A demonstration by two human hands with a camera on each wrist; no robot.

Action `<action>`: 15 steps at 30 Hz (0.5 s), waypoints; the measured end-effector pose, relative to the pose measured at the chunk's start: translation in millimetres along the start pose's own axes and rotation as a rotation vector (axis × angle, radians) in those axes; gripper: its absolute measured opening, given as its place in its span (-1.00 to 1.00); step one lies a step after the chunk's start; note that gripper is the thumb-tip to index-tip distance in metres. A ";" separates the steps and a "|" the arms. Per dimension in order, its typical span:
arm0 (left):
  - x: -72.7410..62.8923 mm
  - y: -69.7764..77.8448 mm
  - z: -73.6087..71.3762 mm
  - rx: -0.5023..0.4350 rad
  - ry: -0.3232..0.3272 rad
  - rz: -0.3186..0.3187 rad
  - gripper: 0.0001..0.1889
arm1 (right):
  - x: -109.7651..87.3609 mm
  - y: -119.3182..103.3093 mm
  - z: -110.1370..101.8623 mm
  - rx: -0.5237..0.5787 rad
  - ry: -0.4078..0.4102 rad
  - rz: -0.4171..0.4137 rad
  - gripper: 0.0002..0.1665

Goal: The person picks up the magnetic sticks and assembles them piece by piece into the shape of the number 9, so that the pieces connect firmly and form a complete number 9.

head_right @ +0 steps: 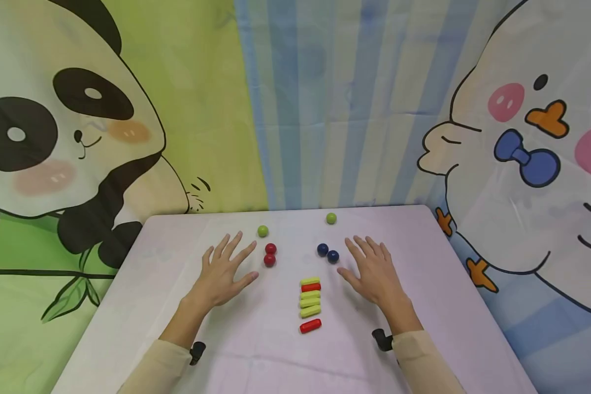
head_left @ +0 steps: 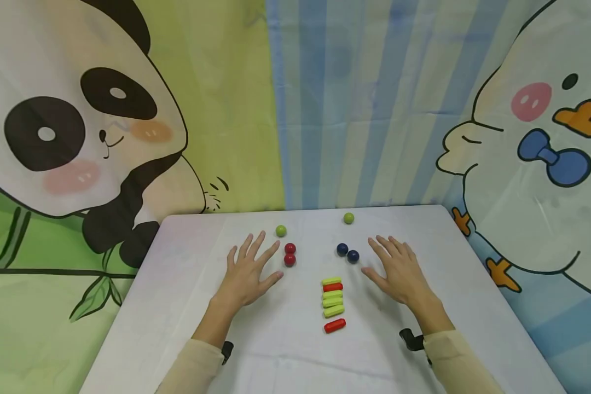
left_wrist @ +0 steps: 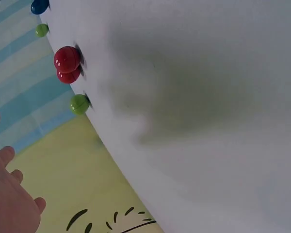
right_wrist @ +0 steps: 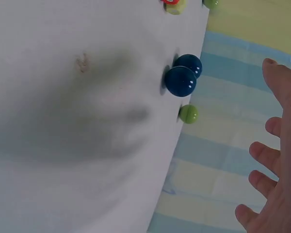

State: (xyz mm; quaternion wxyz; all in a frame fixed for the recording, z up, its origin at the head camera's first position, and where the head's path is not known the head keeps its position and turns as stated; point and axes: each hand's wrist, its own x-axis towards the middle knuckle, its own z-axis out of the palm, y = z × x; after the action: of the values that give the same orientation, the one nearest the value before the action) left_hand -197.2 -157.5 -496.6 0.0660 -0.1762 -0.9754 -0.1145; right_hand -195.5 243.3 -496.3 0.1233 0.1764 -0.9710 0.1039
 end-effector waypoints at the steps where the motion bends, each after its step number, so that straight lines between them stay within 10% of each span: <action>1: -0.3 0.8 1.5 -0.008 0.002 0.000 -0.21 | -1.4 -0.1 1.2 0.016 0.001 0.002 -0.07; 15: -4.4 12.2 32.4 -0.151 -0.029 0.011 -0.27 | -15.8 0.1 25.3 0.308 0.013 0.004 -0.21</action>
State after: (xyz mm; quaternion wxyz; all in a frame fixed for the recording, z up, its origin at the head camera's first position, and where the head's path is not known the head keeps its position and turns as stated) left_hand -191.6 -139.8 -526.2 0.0392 -0.1876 -0.9639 -0.1847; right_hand -186.3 242.1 -524.6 0.1011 0.1906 -0.9431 0.2529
